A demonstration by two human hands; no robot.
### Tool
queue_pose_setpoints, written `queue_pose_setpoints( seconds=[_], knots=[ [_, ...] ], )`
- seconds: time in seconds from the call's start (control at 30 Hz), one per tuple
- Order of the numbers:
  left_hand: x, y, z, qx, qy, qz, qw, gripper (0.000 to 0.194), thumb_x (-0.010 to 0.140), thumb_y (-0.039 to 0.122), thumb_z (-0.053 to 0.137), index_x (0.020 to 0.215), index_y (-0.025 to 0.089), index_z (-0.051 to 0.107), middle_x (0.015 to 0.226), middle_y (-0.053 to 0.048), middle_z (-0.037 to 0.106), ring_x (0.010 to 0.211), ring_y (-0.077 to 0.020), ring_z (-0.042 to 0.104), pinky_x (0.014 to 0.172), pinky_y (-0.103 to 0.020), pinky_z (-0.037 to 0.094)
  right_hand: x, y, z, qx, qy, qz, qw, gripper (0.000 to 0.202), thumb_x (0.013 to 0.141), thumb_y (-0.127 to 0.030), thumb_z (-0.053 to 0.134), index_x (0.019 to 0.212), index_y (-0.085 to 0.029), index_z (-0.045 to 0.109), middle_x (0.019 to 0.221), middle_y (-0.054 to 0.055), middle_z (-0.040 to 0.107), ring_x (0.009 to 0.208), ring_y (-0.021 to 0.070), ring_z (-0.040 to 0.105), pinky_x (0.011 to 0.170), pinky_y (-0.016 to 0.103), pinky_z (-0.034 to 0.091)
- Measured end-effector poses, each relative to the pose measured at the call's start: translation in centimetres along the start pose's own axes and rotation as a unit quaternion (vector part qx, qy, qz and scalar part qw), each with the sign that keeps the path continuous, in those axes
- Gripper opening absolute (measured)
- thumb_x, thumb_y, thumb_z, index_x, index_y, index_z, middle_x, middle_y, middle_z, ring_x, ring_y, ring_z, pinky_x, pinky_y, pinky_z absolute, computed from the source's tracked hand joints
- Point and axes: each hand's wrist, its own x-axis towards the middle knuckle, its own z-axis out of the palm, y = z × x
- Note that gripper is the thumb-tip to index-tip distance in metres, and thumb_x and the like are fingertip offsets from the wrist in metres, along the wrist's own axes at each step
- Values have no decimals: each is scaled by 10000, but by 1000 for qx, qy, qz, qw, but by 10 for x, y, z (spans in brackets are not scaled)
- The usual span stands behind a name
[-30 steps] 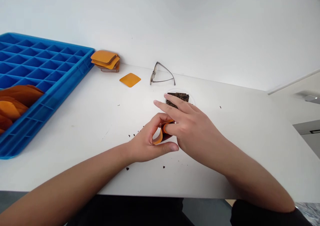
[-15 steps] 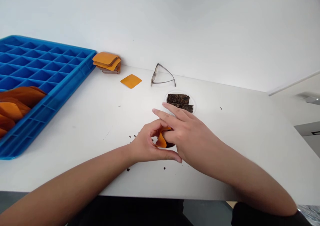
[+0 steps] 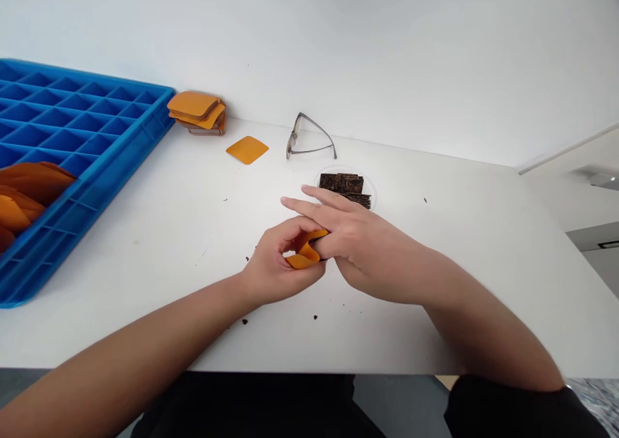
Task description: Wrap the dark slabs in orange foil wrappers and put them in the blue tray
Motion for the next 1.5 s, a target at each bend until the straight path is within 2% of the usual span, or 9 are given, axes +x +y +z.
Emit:
queue_pose_setpoints(
  seconds=[0.2, 0.4, 0.5, 0.7, 0.77, 0.87, 1.17, 1.37, 1.5],
  knots=[
    [2, 7, -1, 17, 18, 77, 997, 356, 751, 40, 683, 1057, 210, 615, 794, 15, 663, 618, -92, 583, 546, -202, 492, 3, 1, 1, 54, 30, -26, 998, 474, 746, 119, 416, 879, -187, 752, 1648, 50, 416, 1609, 266, 182, 1291, 519, 323],
    [4, 13, -2, 19, 14, 92, 995, 336, 789, 57, 670, 1076, 216, 598, 798, 8, 677, 650, -116, 629, 553, -223, 514, 5, -2, 0, 102, 34, -21, 994, 541, 726, 143, 386, 927, -211, 743, 1666, -10, 376, 1623, 215, 98, 1306, 506, 298],
    [4, 16, -3, 27, 12, 97, 995, 332, 786, 53, 668, 1068, 215, 600, 780, 13, 683, 653, -121, 643, 567, -228, 532, 5, -3, 0, 112, 49, -27, 992, 505, 739, 137, 385, 906, -199, 724, 1660, 38, 387, 1618, 192, 121, 1299, 472, 319],
    [7, 14, -5, 66, 54, 130, 988, 454, 725, 41, 722, 1126, 216, 601, 906, -13, 730, 735, -144, 700, 625, -252, 582, 5, -5, 8, 50, 119, -28, 991, 463, 791, 109, 382, 913, -192, 712, 1689, 65, 328, 1618, 239, 122, 1280, 512, 342],
    [8, 13, -7, 81, 59, 133, 986, 456, 732, 28, 711, 1132, 222, 607, 945, -25, 736, 756, -148, 702, 629, -255, 584, 4, -6, 9, 15, 123, -28, 992, 479, 801, 115, 367, 917, -200, 708, 1698, 47, 309, 1619, 250, 107, 1262, 529, 370],
    [10, 12, -12, 123, 69, 127, 982, 366, 750, 15, 667, 1045, 227, 622, 852, -2, 698, 695, -130, 656, 562, -232, 536, 3, -7, 7, -30, 111, -39, 993, 550, 791, 150, 324, 963, -216, 696, 1705, 27, 293, 1618, 239, 115, 1221, 520, 433],
    [10, 14, -15, 120, 59, 149, 980, 320, 774, 112, 797, 1031, 214, 636, 818, 4, 715, 643, -114, 652, 569, -225, 555, -8, -10, -4, -72, 145, -47, 986, 441, 837, 115, 391, 756, -217, 669, 1653, 2, 405, 1605, 245, 211, 1179, 469, 486],
    [9, 12, -13, 119, 112, 163, 973, 240, 772, 149, 831, 940, 206, 669, 813, -11, 700, 639, -113, 625, 553, -234, 522, -22, -15, -24, -45, 153, -10, 987, 546, 865, 87, 408, 1032, -314, 740, 1606, -55, 463, 1588, 255, 270, 1234, 542, 423],
    [8, 11, -12, 111, 113, 160, 974, 254, 774, 104, 797, 970, 207, 674, 831, -16, 706, 639, -113, 624, 552, -233, 520, -35, -14, -46, 9, 146, -8, 989, 513, 904, 24, 438, 1070, -354, 741, 1577, -111, 497, 1565, 268, 329, 1272, 565, 370]
  ],
)
